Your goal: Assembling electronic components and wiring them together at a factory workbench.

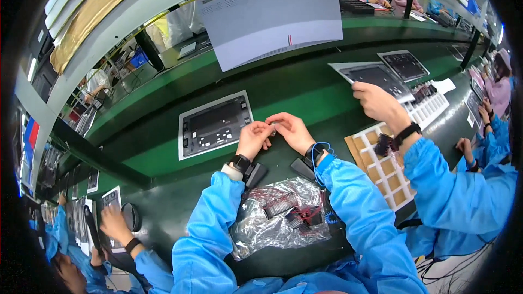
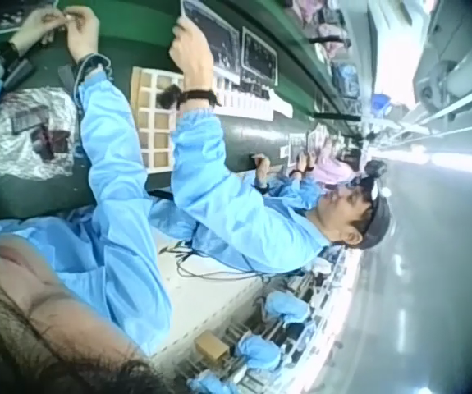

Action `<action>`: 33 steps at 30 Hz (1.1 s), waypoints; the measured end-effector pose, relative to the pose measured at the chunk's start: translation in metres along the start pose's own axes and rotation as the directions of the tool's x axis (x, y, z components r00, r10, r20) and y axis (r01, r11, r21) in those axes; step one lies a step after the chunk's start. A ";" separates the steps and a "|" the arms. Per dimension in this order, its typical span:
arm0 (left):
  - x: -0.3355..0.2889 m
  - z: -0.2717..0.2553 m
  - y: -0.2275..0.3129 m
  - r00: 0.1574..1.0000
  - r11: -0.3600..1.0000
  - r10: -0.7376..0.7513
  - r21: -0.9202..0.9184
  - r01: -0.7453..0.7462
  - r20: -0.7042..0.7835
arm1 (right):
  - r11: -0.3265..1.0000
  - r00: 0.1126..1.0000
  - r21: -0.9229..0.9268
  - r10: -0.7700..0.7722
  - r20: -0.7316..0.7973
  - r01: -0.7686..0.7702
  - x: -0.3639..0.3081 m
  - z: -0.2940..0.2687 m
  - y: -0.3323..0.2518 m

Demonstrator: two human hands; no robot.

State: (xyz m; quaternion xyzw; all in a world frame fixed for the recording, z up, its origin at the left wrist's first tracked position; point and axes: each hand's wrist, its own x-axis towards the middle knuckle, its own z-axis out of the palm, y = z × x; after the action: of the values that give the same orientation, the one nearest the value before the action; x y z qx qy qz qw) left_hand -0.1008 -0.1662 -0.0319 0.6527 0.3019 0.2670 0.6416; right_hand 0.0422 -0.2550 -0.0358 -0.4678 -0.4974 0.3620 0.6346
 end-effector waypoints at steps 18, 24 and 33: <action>0.001 -0.014 -0.003 0.986 0.911 -0.028 -0.410 -0.043 -0.164 | 0.905 0.998 -0.426 0.044 0.054 -0.017 -0.006 0.007 -0.012; -0.001 -0.007 0.003 0.997 0.967 -0.026 -0.256 0.005 -0.079 | 0.989 0.992 -0.144 0.006 -0.129 -0.024 -0.003 0.004 -0.010; 0.000 -0.003 0.004 0.996 0.976 -0.025 -0.218 0.005 -0.088 | 0.790 0.953 -0.607 -0.113 -0.282 -0.086 0.006 -0.028 -0.012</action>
State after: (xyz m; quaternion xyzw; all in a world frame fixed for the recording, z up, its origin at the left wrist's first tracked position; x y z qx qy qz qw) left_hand -0.1033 -0.1642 -0.0276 0.5634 0.3045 0.3228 0.6969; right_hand 0.0705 -0.2599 -0.0248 -0.6941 -0.4877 0.1003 0.5199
